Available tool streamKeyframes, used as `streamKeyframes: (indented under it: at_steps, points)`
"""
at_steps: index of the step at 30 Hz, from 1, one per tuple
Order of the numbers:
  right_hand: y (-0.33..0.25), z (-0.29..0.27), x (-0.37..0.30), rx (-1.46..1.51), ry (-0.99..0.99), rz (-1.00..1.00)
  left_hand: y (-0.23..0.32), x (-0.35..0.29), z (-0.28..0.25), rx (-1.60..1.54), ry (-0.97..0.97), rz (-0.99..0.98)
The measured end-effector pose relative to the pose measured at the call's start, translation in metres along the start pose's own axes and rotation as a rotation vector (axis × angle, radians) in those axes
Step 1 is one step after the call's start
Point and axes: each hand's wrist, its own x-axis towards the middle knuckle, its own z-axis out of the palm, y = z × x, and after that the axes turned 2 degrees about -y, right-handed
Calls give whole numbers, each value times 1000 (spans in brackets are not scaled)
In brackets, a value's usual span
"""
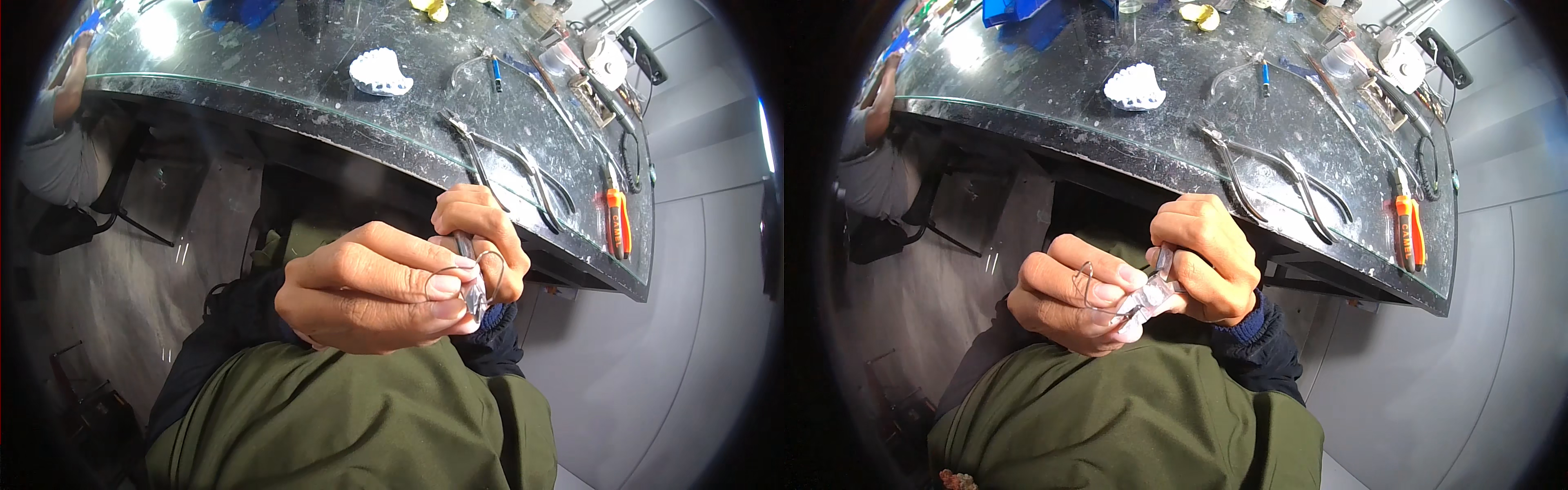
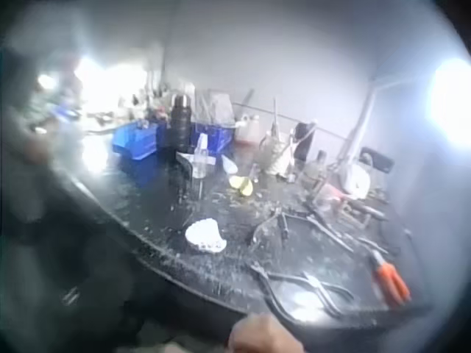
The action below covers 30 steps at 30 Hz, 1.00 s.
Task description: The person holds a thin metal wire and a dental cast, using pliers to bend and shape the wire, and places it against the cast.
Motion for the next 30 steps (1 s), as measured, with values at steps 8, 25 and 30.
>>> streamKeyframes:
  at_steps: [8,25,30]
  points:
    - [18,3,-3,67,22,-174,1,-1,-4,51,-68,-32]
    - [26,0,-5,62,-21,-215,-1,-3,-7,-37,-54,-114]
    - [23,-8,-8,25,-33,-145,-3,4,-7,-102,-54,-149]
